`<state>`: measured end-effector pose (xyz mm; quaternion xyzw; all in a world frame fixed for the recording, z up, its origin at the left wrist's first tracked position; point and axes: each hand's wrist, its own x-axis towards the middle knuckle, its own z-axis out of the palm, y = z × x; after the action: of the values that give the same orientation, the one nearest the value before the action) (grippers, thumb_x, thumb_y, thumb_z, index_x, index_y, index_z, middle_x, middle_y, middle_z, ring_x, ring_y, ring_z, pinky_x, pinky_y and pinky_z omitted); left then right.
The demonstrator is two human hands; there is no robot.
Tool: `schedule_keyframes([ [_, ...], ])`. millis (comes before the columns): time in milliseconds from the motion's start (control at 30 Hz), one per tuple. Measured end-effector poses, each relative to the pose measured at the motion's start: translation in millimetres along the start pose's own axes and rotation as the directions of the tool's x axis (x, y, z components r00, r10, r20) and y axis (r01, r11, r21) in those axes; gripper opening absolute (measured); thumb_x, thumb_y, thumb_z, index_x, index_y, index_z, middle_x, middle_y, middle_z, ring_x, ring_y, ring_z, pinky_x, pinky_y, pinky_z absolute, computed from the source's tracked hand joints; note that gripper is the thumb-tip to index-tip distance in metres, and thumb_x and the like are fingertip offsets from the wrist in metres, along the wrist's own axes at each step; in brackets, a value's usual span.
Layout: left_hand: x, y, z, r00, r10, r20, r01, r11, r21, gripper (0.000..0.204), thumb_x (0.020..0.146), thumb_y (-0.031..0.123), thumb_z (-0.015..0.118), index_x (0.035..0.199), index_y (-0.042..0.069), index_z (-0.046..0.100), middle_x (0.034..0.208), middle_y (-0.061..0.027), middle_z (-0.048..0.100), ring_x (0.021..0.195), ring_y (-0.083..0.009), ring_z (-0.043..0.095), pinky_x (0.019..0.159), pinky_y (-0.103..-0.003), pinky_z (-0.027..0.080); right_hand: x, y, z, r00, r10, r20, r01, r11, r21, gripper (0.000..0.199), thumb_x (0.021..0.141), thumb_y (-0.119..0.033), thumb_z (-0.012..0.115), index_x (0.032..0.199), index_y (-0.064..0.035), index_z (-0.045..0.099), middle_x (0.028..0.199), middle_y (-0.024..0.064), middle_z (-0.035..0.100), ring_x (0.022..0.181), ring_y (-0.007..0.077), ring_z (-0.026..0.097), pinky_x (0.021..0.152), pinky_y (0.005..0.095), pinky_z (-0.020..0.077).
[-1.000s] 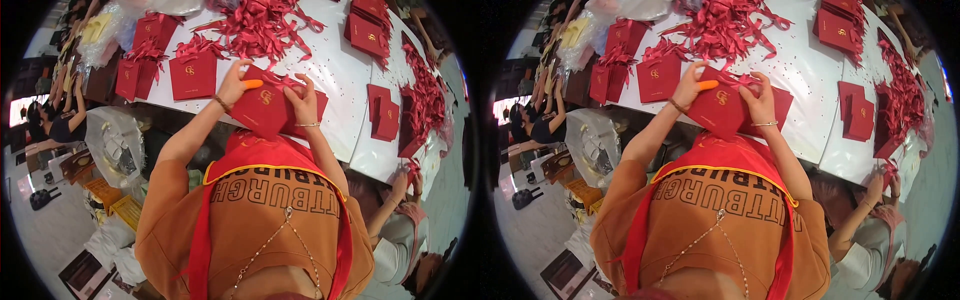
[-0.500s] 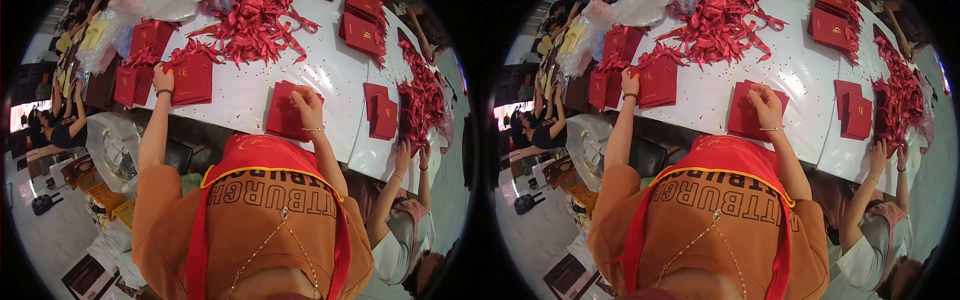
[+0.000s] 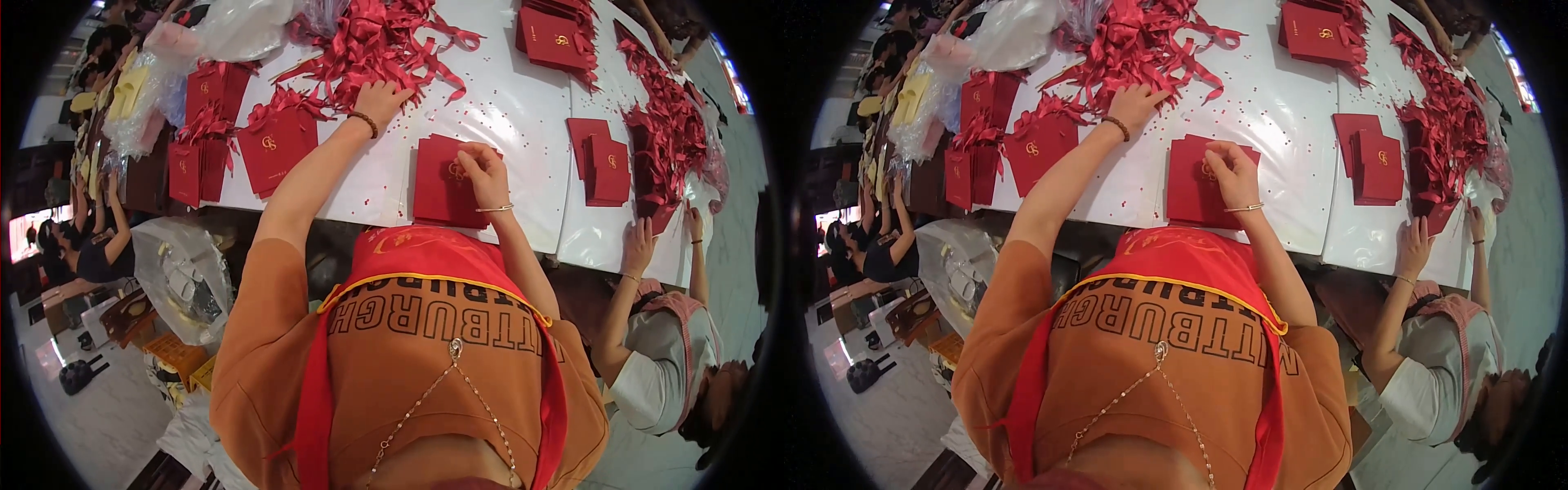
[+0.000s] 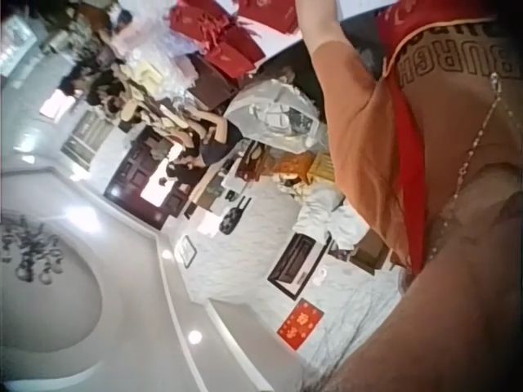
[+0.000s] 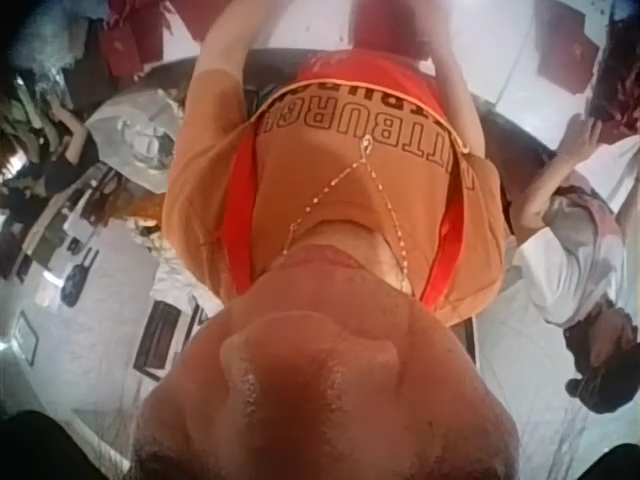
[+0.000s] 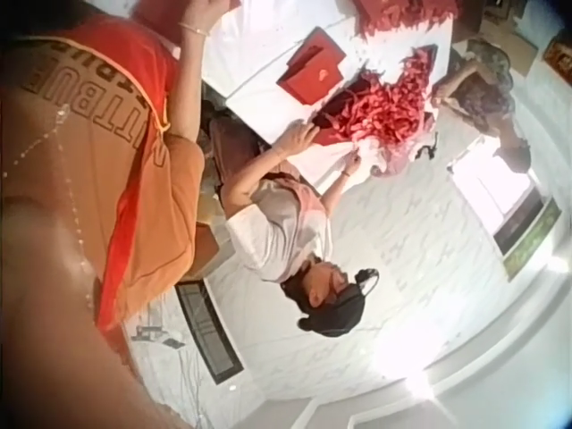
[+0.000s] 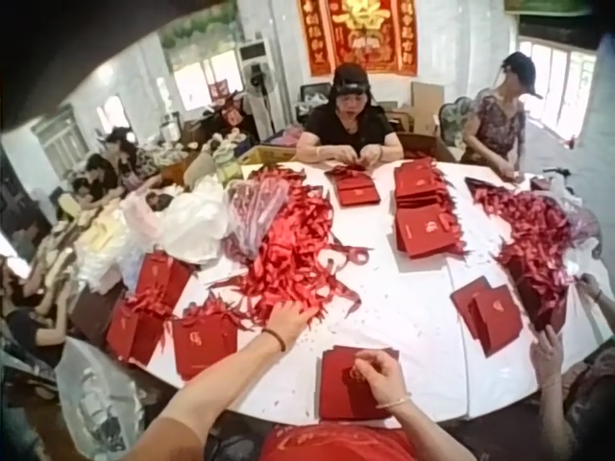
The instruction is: The recorder is assembling red paper gift bags by threading and tying pink ribbons through pre-cut holes.
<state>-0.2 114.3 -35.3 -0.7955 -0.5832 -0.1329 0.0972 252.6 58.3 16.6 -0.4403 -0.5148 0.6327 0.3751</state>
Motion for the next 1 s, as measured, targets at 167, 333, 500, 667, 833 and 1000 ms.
schedule_keyframes([
  [167, 1, -9, 9, 0.994, -0.054, 0.1, 0.066, 0.991, -0.118, 0.011, 0.075, 0.009, 0.05, 0.083, 0.01, 0.057, 0.079, -0.0077, 0.058, 0.076, -0.0237, 0.055, 0.069, -0.038, 0.038, -1, 12, -11, 1.0, 0.003, -0.027, -0.004, 0.998, -0.062, 0.019, 0.084, -0.01, 0.055, 0.099, 0.0008, 0.056, 0.076, 0.0038, 0.059, 0.068, 0.0082, 0.055, 0.062, 0.0212, 0.0446],
  [333, -19, 16, -41, 0.98, -0.162, -0.114, 0.075, 0.835, -0.545, 0.009, 0.078, 0.011, 0.053, 0.083, 0.009, 0.059, 0.076, -0.0084, 0.059, 0.073, -0.0242, 0.056, 0.064, -0.036, 0.037, 6, 19, -13, 1.0, 0.0, -0.009, -0.001, 0.997, -0.075, 0.019, 0.084, -0.01, 0.055, 0.099, 0.0007, 0.057, 0.076, 0.0034, 0.059, 0.069, 0.0078, 0.055, 0.062, 0.021, 0.0441],
  [500, -36, 1, -26, 0.847, -0.511, 0.146, 0.477, 0.609, -0.634, 0.017, 0.078, 0.015, 0.053, 0.088, 0.004, 0.061, 0.086, -0.0147, 0.062, 0.079, -0.0301, 0.059, 0.069, -0.035, 0.045, 15, 17, -7, 0.999, -0.054, 0.007, 0.054, 0.989, -0.139, 0.018, 0.083, -0.011, 0.055, 0.098, -0.0007, 0.058, 0.074, 0.0032, 0.059, 0.066, 0.0074, 0.054, 0.06, 0.021, 0.044],
  [667, 3, 1, -15, 0.743, -0.64, 0.198, 0.622, 0.55, -0.558, 0.02, 0.077, 0.021, 0.055, 0.089, 0.007, 0.064, 0.083, -0.0144, 0.063, 0.078, -0.0302, 0.06, 0.068, -0.038, 0.046, 8, 3, 0, 0.998, -0.018, 0.052, 0.024, 0.994, -0.108, 0.017, 0.083, -0.009, 0.055, 0.097, 0.0002, 0.057, 0.073, 0.0031, 0.058, 0.064, 0.0076, 0.054, 0.058, 0.0212, 0.0442],
  [833, 15, 1, -5, 0.801, -0.519, 0.299, 0.599, 0.706, -0.377, 0.02, 0.073, 0.023, 0.058, 0.083, 0.006, 0.062, 0.078, -0.0128, 0.063, 0.074, -0.0287, 0.06, 0.065, -0.039, 0.046, 6, 13, -1, 0.997, -0.027, 0.069, 0.034, 0.995, -0.092, 0.016, 0.083, -0.008, 0.055, 0.097, 0.0012, 0.057, 0.073, 0.0035, 0.058, 0.063, 0.0076, 0.053, 0.057, 0.0214, 0.0442],
  [1000, -21, 7, -32, 0.854, -0.408, 0.324, 0.463, 0.309, -0.831, 0.014, 0.075, 0.013, 0.055, 0.085, 0.004, 0.059, 0.066, -0.0066, 0.058, 0.06, -0.0175, 0.055, 0.057, -0.03, 0.044, 10, 8, -5, 0.997, -0.059, 0.047, 0.068, 0.972, -0.223, 0.015, 0.083, -0.008, 0.055, 0.095, -0.0002, 0.058, 0.074, 0.0055, 0.059, 0.06, 0.0097, 0.055, 0.056, 0.0226, 0.0441],
])
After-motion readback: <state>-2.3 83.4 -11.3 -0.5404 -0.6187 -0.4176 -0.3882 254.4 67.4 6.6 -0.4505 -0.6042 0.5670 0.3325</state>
